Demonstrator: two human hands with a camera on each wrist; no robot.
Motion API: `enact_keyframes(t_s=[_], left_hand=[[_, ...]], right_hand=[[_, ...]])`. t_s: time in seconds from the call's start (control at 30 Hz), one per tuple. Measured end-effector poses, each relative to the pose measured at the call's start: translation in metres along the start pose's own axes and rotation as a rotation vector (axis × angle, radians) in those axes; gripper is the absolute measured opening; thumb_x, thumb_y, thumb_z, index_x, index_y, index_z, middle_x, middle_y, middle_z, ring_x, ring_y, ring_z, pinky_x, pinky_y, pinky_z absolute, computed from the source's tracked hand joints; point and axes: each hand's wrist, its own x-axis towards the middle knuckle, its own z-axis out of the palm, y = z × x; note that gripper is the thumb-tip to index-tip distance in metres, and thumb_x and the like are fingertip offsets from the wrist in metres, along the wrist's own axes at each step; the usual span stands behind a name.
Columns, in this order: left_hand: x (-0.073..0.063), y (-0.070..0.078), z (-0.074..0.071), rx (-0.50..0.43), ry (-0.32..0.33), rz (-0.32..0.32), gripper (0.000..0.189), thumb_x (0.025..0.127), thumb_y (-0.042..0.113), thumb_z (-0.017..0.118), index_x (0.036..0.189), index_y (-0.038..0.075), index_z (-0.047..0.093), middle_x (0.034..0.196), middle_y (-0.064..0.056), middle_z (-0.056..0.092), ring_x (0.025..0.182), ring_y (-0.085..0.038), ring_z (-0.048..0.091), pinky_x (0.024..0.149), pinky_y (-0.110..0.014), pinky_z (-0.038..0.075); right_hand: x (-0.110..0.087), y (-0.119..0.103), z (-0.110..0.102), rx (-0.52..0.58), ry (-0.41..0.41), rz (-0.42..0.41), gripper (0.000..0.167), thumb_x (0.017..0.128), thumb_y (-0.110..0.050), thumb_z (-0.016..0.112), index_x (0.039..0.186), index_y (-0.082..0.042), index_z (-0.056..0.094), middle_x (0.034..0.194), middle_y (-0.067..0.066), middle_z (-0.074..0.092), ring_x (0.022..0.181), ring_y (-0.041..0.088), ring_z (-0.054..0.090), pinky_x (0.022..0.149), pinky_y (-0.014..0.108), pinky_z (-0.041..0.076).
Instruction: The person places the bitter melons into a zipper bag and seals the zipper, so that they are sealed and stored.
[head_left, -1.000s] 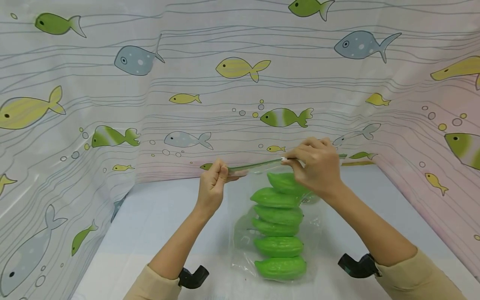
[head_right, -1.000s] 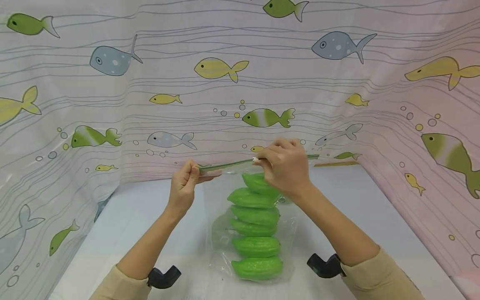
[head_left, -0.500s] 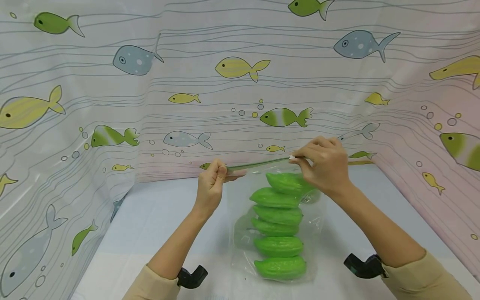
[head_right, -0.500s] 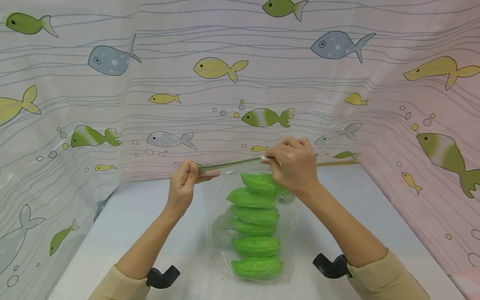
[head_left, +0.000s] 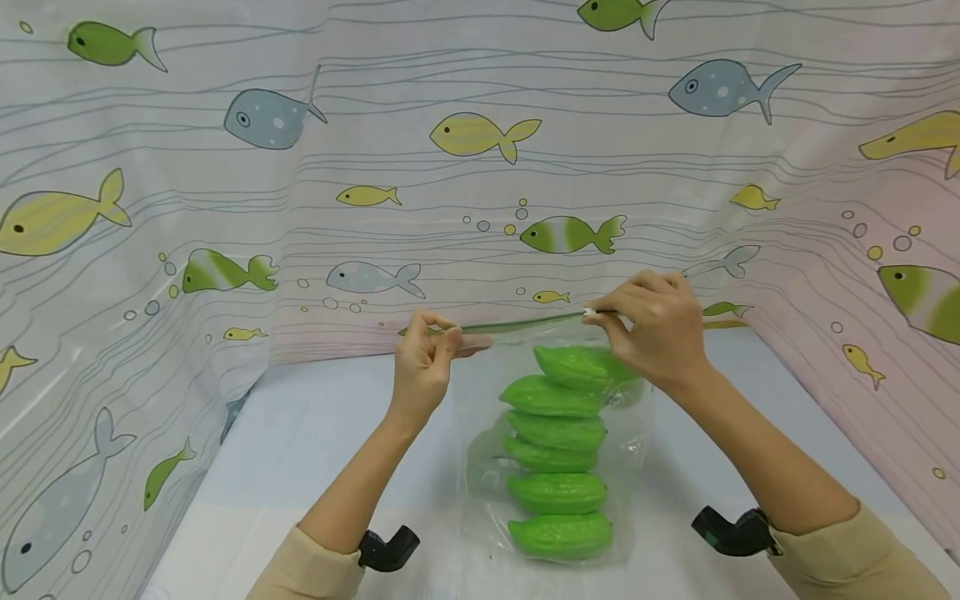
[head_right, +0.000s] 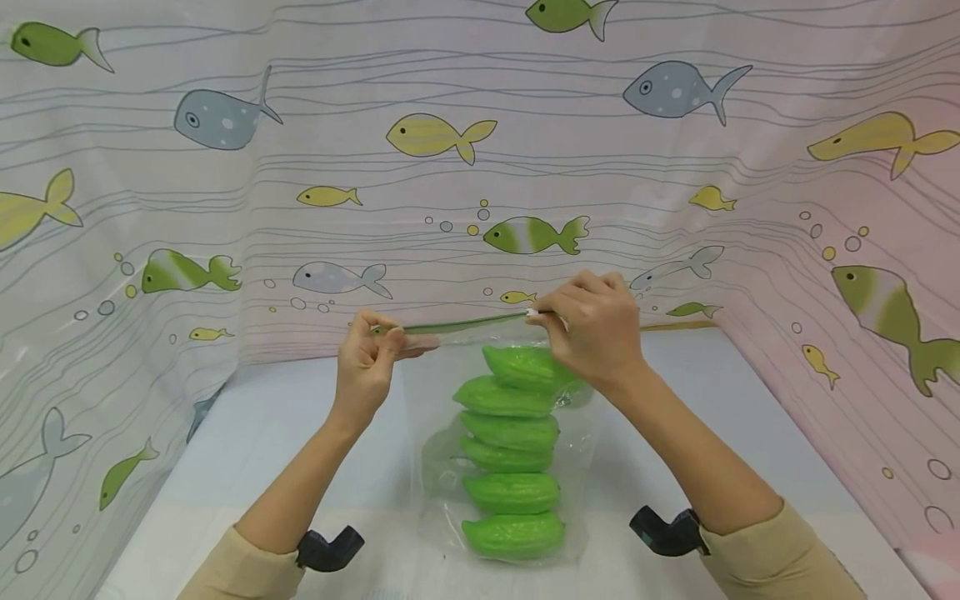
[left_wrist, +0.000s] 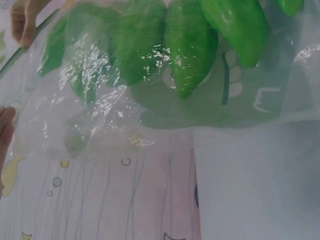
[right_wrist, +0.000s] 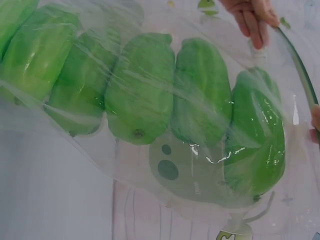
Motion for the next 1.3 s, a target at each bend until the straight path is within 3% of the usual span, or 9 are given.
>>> enact_keyframes(t_s=[0.47,0.73,1.13,1.2,1.3], left_hand=[[-0.001,-0.001,-0.003,-0.027,0.0,-0.006,0.012,0.1,0.002,0.045,0.099,-0.01,0.043,0.085,-0.026,0.07,0.08,-0.033,0.07,0.077,-0.038,0.058],[-0.002,-0.002,-0.004,-0.027,0.006,-0.001,0.015,0.1,0.003,0.045,0.098,-0.012,0.042,0.084,-0.027,0.069,0.079,-0.034,0.07,0.076,-0.039,0.058],[-0.004,-0.003,-0.005,-0.027,0.026,-0.039,0.011,0.1,0.002,0.046,0.098,-0.008,0.043,0.084,-0.026,0.069,0.08,-0.028,0.071,0.074,-0.032,0.058],[-0.004,-0.003,-0.005,-0.022,0.028,-0.045,0.011,0.1,0.003,0.045,0.097,-0.008,0.043,0.084,-0.026,0.069,0.08,-0.029,0.071,0.074,-0.033,0.058],[-0.005,-0.003,-0.006,-0.024,0.03,-0.049,0.012,0.1,0.003,0.045,0.097,-0.009,0.043,0.085,-0.026,0.069,0.08,-0.03,0.071,0.078,-0.038,0.058]], right_hand=[[-0.003,0.005,-0.003,-0.019,-0.008,0.007,0.011,0.075,-0.017,0.081,0.076,-0.007,0.077,0.069,0.005,0.07,0.069,0.024,0.057,0.064,0.041,0.04],[-0.005,0.009,-0.006,-0.028,0.002,0.019,0.01,0.075,-0.015,0.081,0.076,-0.006,0.077,0.066,0.006,0.069,0.067,0.024,0.057,0.059,0.039,0.034],[-0.008,0.014,-0.008,-0.007,0.098,0.029,0.01,0.066,-0.007,0.083,0.072,-0.007,0.076,0.064,0.006,0.069,0.065,0.027,0.058,0.058,0.044,0.035],[-0.009,0.016,-0.009,0.002,0.101,0.033,0.008,0.067,-0.008,0.083,0.072,-0.007,0.076,0.064,0.006,0.069,0.065,0.026,0.058,0.059,0.044,0.035],[-0.012,0.02,-0.011,0.006,0.098,0.028,0.012,0.079,-0.016,0.078,0.073,-0.006,0.077,0.065,0.007,0.069,0.065,0.027,0.059,0.058,0.043,0.033]])
